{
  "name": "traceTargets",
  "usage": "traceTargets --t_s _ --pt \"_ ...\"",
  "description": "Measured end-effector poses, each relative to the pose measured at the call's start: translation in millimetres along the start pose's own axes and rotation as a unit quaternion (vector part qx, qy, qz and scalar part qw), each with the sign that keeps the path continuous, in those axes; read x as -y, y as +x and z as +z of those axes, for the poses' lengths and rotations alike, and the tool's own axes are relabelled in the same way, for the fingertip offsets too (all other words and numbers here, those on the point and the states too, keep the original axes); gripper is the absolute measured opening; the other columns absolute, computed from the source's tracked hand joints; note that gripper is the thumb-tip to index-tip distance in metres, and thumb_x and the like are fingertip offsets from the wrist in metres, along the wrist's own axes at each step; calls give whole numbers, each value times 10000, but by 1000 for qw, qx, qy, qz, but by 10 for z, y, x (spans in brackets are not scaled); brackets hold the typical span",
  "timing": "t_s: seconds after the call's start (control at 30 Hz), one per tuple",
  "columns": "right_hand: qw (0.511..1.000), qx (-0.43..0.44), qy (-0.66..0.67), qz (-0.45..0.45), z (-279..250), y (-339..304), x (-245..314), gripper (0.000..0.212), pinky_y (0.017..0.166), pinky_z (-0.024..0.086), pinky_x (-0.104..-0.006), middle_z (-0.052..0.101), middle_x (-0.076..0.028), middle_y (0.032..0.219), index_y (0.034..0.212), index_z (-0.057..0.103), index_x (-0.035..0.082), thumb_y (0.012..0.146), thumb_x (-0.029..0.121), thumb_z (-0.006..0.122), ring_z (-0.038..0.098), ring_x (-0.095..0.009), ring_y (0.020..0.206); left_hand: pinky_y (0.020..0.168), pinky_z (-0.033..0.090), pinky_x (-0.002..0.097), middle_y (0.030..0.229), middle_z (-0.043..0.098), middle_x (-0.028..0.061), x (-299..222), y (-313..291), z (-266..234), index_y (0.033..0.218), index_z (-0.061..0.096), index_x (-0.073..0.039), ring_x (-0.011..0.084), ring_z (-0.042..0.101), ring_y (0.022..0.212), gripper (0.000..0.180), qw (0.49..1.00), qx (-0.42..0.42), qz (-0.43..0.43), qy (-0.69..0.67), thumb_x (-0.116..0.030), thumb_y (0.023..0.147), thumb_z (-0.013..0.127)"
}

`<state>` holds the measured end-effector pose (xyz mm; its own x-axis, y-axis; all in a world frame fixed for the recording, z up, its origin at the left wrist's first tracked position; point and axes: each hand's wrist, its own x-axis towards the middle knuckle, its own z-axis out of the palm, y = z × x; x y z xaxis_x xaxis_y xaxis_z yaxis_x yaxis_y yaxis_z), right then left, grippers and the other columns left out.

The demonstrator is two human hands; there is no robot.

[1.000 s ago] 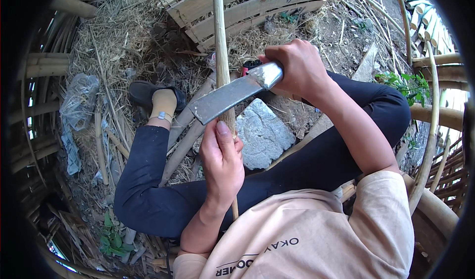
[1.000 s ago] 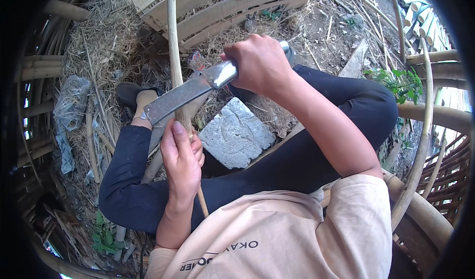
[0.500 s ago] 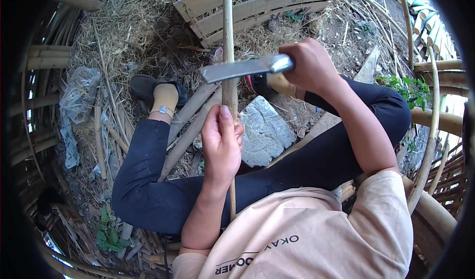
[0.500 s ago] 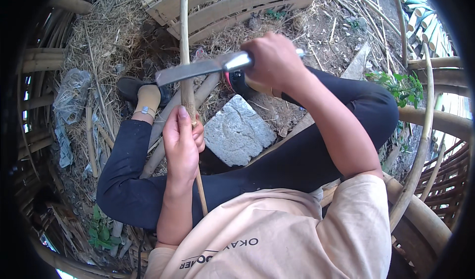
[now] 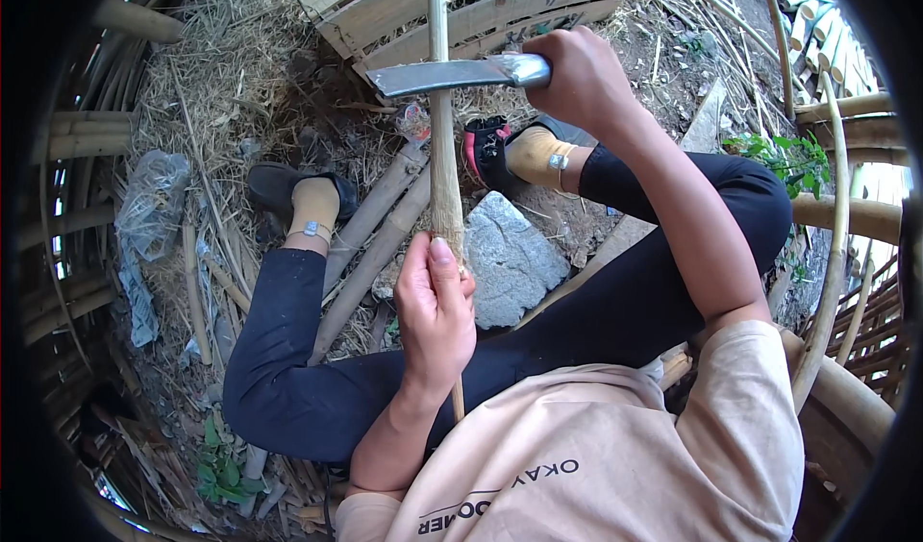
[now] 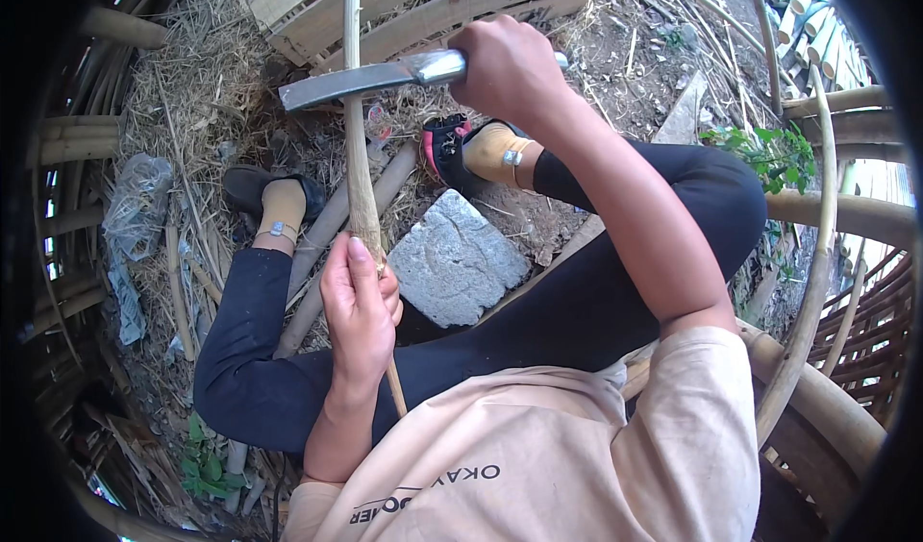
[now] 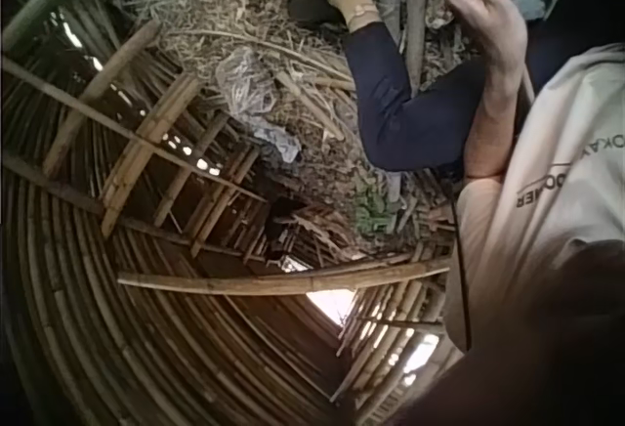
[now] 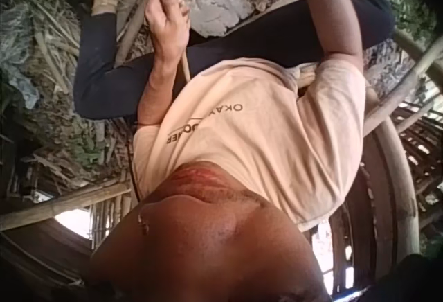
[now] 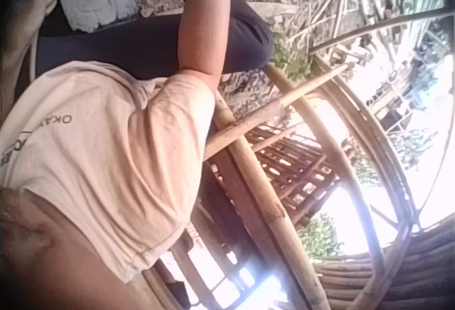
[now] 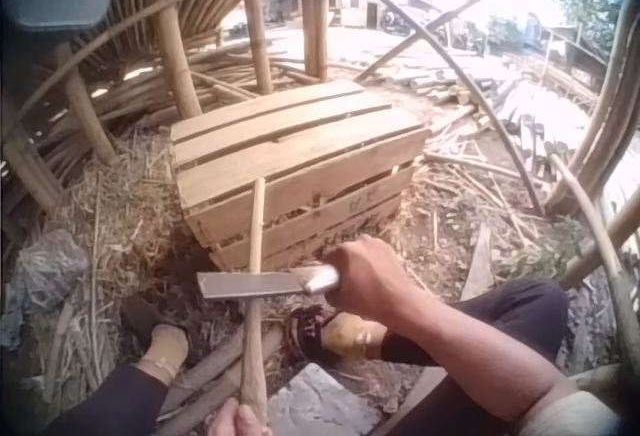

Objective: The person shaves a bamboo rod using a metal scraping tool, smoothing the surface and knots while holding the rod steady between their legs.

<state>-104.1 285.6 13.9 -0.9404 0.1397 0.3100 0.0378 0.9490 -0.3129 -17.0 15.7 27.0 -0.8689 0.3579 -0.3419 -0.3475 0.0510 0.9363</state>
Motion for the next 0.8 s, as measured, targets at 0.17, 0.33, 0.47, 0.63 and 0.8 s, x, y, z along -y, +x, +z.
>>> traceTargets --t_s 0.17,0.33,0.47,0.63,0.8 --pt "997 21 -37 65 9 113 -111 281 798 586 -464 731 -186 832 994 784 115 731 194 724 726 -370 835 377 246 188 636 394 -49 109 83 -33 922 425 -109 3 318 451 322 1000 4 -3 -11 -368 1111 399" --pt "976 -31 -48 208 -209 240 -607 273 768 586 -475 728 -211 834 977 774 92 855 331 719 732 -385 831 384 245 184 626 388 -54 167 -9 60 945 446 -114 2 315 452 302 999 35 9 4 -365 1109 408" --pt "981 -38 45 184 -305 145 -512 330 723 578 -457 714 -217 788 922 772 82 889 405 715 731 -367 802 398 192 196 621 363 -68 3 118 21 948 475 -82 -2 276 462 353 995 38 -43 -77 -376 1117 377" --pt "992 1 87 95 -146 9 -224 218 743 585 -441 731 -185 836 993 790 114 825 246 747 725 -347 776 412 180 195 618 348 -68 -37 180 -55 994 512 -62 4 256 472 340 986 57 -70 -138 -341 1124 367" --pt "991 115 68 2 -158 -273 215 182 725 581 -443 714 -143 756 878 774 118 708 164 726 713 -343 743 412 188 188 620 354 -67 -23 188 -79 984 512 -71 -1 266 479 336 989 40 -77 -119 -346 1121 376"
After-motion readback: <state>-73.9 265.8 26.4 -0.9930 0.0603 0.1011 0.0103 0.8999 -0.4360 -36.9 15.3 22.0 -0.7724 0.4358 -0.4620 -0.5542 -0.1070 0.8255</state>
